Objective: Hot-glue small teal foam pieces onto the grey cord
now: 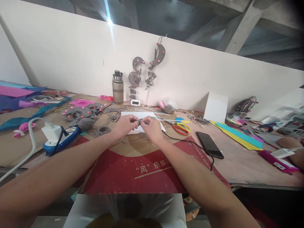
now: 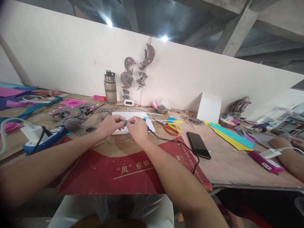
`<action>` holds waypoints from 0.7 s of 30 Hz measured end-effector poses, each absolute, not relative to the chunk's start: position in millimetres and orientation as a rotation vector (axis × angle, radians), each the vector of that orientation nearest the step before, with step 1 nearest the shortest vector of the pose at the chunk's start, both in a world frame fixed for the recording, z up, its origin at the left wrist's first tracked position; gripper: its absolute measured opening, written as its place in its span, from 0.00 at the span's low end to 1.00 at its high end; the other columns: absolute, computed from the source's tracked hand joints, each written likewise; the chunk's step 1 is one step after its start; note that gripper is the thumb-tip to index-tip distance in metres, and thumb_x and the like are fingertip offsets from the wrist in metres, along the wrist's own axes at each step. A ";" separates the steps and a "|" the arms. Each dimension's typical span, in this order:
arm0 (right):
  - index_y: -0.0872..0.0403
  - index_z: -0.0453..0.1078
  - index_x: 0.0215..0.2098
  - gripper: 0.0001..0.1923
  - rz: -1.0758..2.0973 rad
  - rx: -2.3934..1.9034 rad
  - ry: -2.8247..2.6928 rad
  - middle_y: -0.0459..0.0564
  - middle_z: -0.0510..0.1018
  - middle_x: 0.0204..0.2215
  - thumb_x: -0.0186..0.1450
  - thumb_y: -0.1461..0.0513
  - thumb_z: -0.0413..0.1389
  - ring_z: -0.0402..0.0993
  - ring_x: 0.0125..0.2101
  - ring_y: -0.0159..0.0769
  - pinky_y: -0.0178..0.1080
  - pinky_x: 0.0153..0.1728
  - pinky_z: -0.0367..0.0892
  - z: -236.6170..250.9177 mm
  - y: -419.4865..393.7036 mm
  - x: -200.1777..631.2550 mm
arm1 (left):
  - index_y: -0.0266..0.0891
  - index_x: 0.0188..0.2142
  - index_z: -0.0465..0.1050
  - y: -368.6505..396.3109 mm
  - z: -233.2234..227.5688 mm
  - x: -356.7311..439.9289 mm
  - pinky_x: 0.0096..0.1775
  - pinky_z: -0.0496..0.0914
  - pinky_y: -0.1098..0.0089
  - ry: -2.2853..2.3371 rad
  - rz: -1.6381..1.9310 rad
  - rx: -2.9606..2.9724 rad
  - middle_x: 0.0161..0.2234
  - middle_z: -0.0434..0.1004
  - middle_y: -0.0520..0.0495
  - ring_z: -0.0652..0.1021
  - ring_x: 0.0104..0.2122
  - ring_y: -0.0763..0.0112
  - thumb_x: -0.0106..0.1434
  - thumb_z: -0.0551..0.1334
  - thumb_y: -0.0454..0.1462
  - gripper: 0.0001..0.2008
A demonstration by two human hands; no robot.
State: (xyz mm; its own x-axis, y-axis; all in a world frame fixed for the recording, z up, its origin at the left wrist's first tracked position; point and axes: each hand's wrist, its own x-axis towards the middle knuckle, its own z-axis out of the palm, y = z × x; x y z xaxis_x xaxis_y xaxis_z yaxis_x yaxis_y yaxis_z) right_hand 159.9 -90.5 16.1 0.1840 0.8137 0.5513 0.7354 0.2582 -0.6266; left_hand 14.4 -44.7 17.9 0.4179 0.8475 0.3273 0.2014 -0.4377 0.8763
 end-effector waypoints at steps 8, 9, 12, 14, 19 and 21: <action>0.52 0.71 0.27 0.06 0.106 -1.520 -1.518 0.45 0.76 0.27 0.57 0.61 0.53 0.69 0.29 0.31 0.34 0.32 0.62 14.1 -87.9 162.0 | 0.36 0.35 0.73 -42.7 13.5 15.5 0.26 0.68 0.72 0.825 1.011 1.823 0.24 0.74 0.50 0.72 0.21 0.75 0.53 0.62 0.40 0.11; 0.52 0.71 0.26 0.06 0.114 -1.520 -1.503 0.45 0.76 0.26 0.57 0.61 0.53 0.69 0.28 0.31 0.33 0.31 0.62 14.2 -87.0 163.1 | 0.36 0.39 0.72 -41.5 12.2 15.9 0.26 0.69 0.72 0.783 1.012 1.796 0.26 0.75 0.49 0.73 0.22 0.74 0.53 0.62 0.40 0.15; 0.53 0.71 0.26 0.06 0.119 -1.507 -1.471 0.44 0.76 0.24 0.56 0.62 0.52 0.68 0.26 0.30 0.33 0.30 0.61 15.1 -84.7 166.5 | 0.35 0.47 0.68 -37.6 8.7 16.7 0.27 0.72 0.70 0.699 1.045 1.734 0.33 0.75 0.46 0.75 0.28 0.72 0.52 0.63 0.39 0.22; 0.53 0.71 0.25 0.06 0.111 -1.509 -1.453 0.44 0.75 0.23 0.56 0.62 0.52 0.67 0.25 0.30 0.33 0.29 0.60 16.0 -83.8 168.3 | 0.34 0.47 0.68 -34.8 7.3 16.3 0.27 0.72 0.71 0.707 1.082 1.708 0.37 0.74 0.44 0.75 0.29 0.73 0.52 0.62 0.37 0.22; 0.53 0.72 0.26 0.07 0.106 -1.519 -1.435 0.43 0.74 0.22 0.56 0.62 0.52 0.67 0.24 0.30 0.32 0.29 0.58 16.9 -83.9 168.9 | 0.34 0.44 0.69 -26.4 4.7 11.2 0.26 0.71 0.73 0.838 1.167 1.670 0.38 0.75 0.44 0.74 0.27 0.75 0.49 0.58 0.32 0.20; 0.53 0.72 0.26 0.07 0.109 -1.529 -1.437 0.43 0.74 0.22 0.55 0.62 0.52 0.66 0.24 0.30 0.32 0.28 0.58 16.9 -84.4 167.9 | 0.35 0.41 0.70 -23.9 3.6 8.2 0.25 0.70 0.74 0.867 1.183 1.716 0.36 0.75 0.45 0.74 0.26 0.76 0.48 0.57 0.31 0.18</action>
